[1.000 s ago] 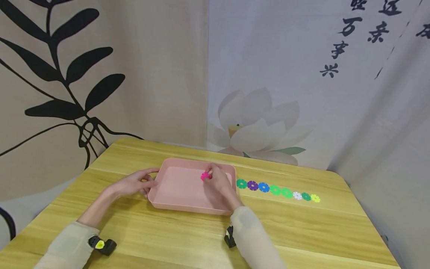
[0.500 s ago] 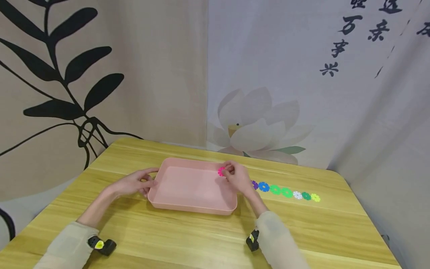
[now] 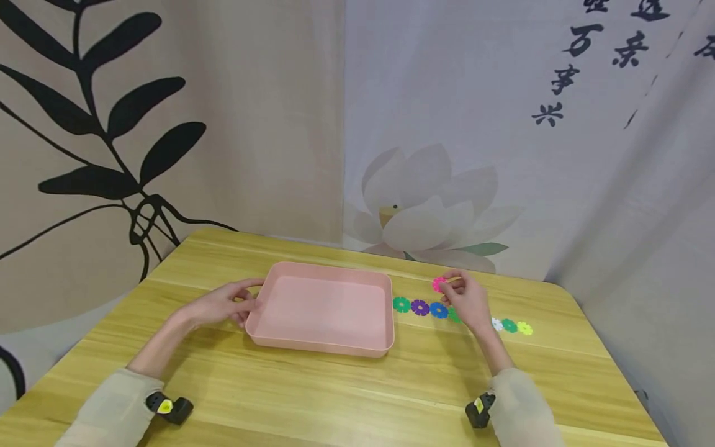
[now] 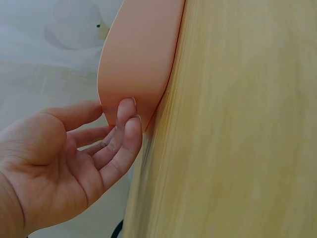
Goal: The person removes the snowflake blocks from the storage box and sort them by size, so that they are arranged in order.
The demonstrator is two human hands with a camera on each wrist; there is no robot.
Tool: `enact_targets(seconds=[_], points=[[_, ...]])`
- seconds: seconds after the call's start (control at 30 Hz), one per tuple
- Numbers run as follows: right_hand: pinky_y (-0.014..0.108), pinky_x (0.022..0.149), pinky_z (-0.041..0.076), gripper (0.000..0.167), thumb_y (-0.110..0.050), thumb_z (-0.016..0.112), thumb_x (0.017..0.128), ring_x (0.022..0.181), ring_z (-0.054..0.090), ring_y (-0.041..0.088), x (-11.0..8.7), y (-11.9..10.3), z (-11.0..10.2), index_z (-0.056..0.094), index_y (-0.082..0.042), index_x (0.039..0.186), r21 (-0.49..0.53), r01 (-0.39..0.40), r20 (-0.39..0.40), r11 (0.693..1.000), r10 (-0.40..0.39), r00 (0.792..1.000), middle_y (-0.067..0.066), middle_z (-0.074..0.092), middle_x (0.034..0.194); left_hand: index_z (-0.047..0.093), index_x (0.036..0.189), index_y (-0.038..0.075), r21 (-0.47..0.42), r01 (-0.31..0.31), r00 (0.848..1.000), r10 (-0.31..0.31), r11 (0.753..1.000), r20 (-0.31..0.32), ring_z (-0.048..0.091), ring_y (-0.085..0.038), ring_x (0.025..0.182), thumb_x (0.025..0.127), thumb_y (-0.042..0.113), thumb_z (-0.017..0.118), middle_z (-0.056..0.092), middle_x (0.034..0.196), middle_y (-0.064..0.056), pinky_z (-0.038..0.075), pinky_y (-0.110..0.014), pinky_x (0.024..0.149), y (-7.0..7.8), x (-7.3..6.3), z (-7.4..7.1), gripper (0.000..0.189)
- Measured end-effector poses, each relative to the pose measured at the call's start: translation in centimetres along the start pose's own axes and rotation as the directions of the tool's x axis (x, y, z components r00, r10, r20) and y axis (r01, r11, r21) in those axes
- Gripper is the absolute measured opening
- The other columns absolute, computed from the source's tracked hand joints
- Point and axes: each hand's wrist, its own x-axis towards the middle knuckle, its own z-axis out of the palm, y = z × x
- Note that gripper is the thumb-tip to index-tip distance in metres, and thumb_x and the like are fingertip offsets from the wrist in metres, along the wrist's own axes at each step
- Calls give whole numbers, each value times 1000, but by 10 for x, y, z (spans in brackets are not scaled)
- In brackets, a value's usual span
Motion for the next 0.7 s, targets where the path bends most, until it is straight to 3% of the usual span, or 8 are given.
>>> enact_targets(seconds=[0.23,0.4,0.7], points=[[32,61,59,31,-9,64,100,66,71,18,-12,33,-49,52,13,119,-58,-86,-55,995,82,995,24,68,93,22,156,-7,-2,7,1000,-7,1000,-7,64,-23,81,106,11,53,58,105,-20,58,-38,73,-1,-1,0,63],[29,59,58,34,-10,63,100,62,69,12,-26,56,-80,50,15,119,-146,-170,-126,975,152,980,19,67,90,21,156,-8,-6,-9,1000,9,1000,0,64,-23,81,105,12,53,58,105,-21,58,-38,73,0,-2,0,63],[23,54,54,32,-12,62,100,57,66,7,-47,82,-121,53,16,112,-203,-356,-245,912,304,920,10,67,78,20,156,-8,-18,-12,1000,12,1000,2,64,-23,81,105,10,54,58,106,-22,58,-40,73,4,-3,1,64]])
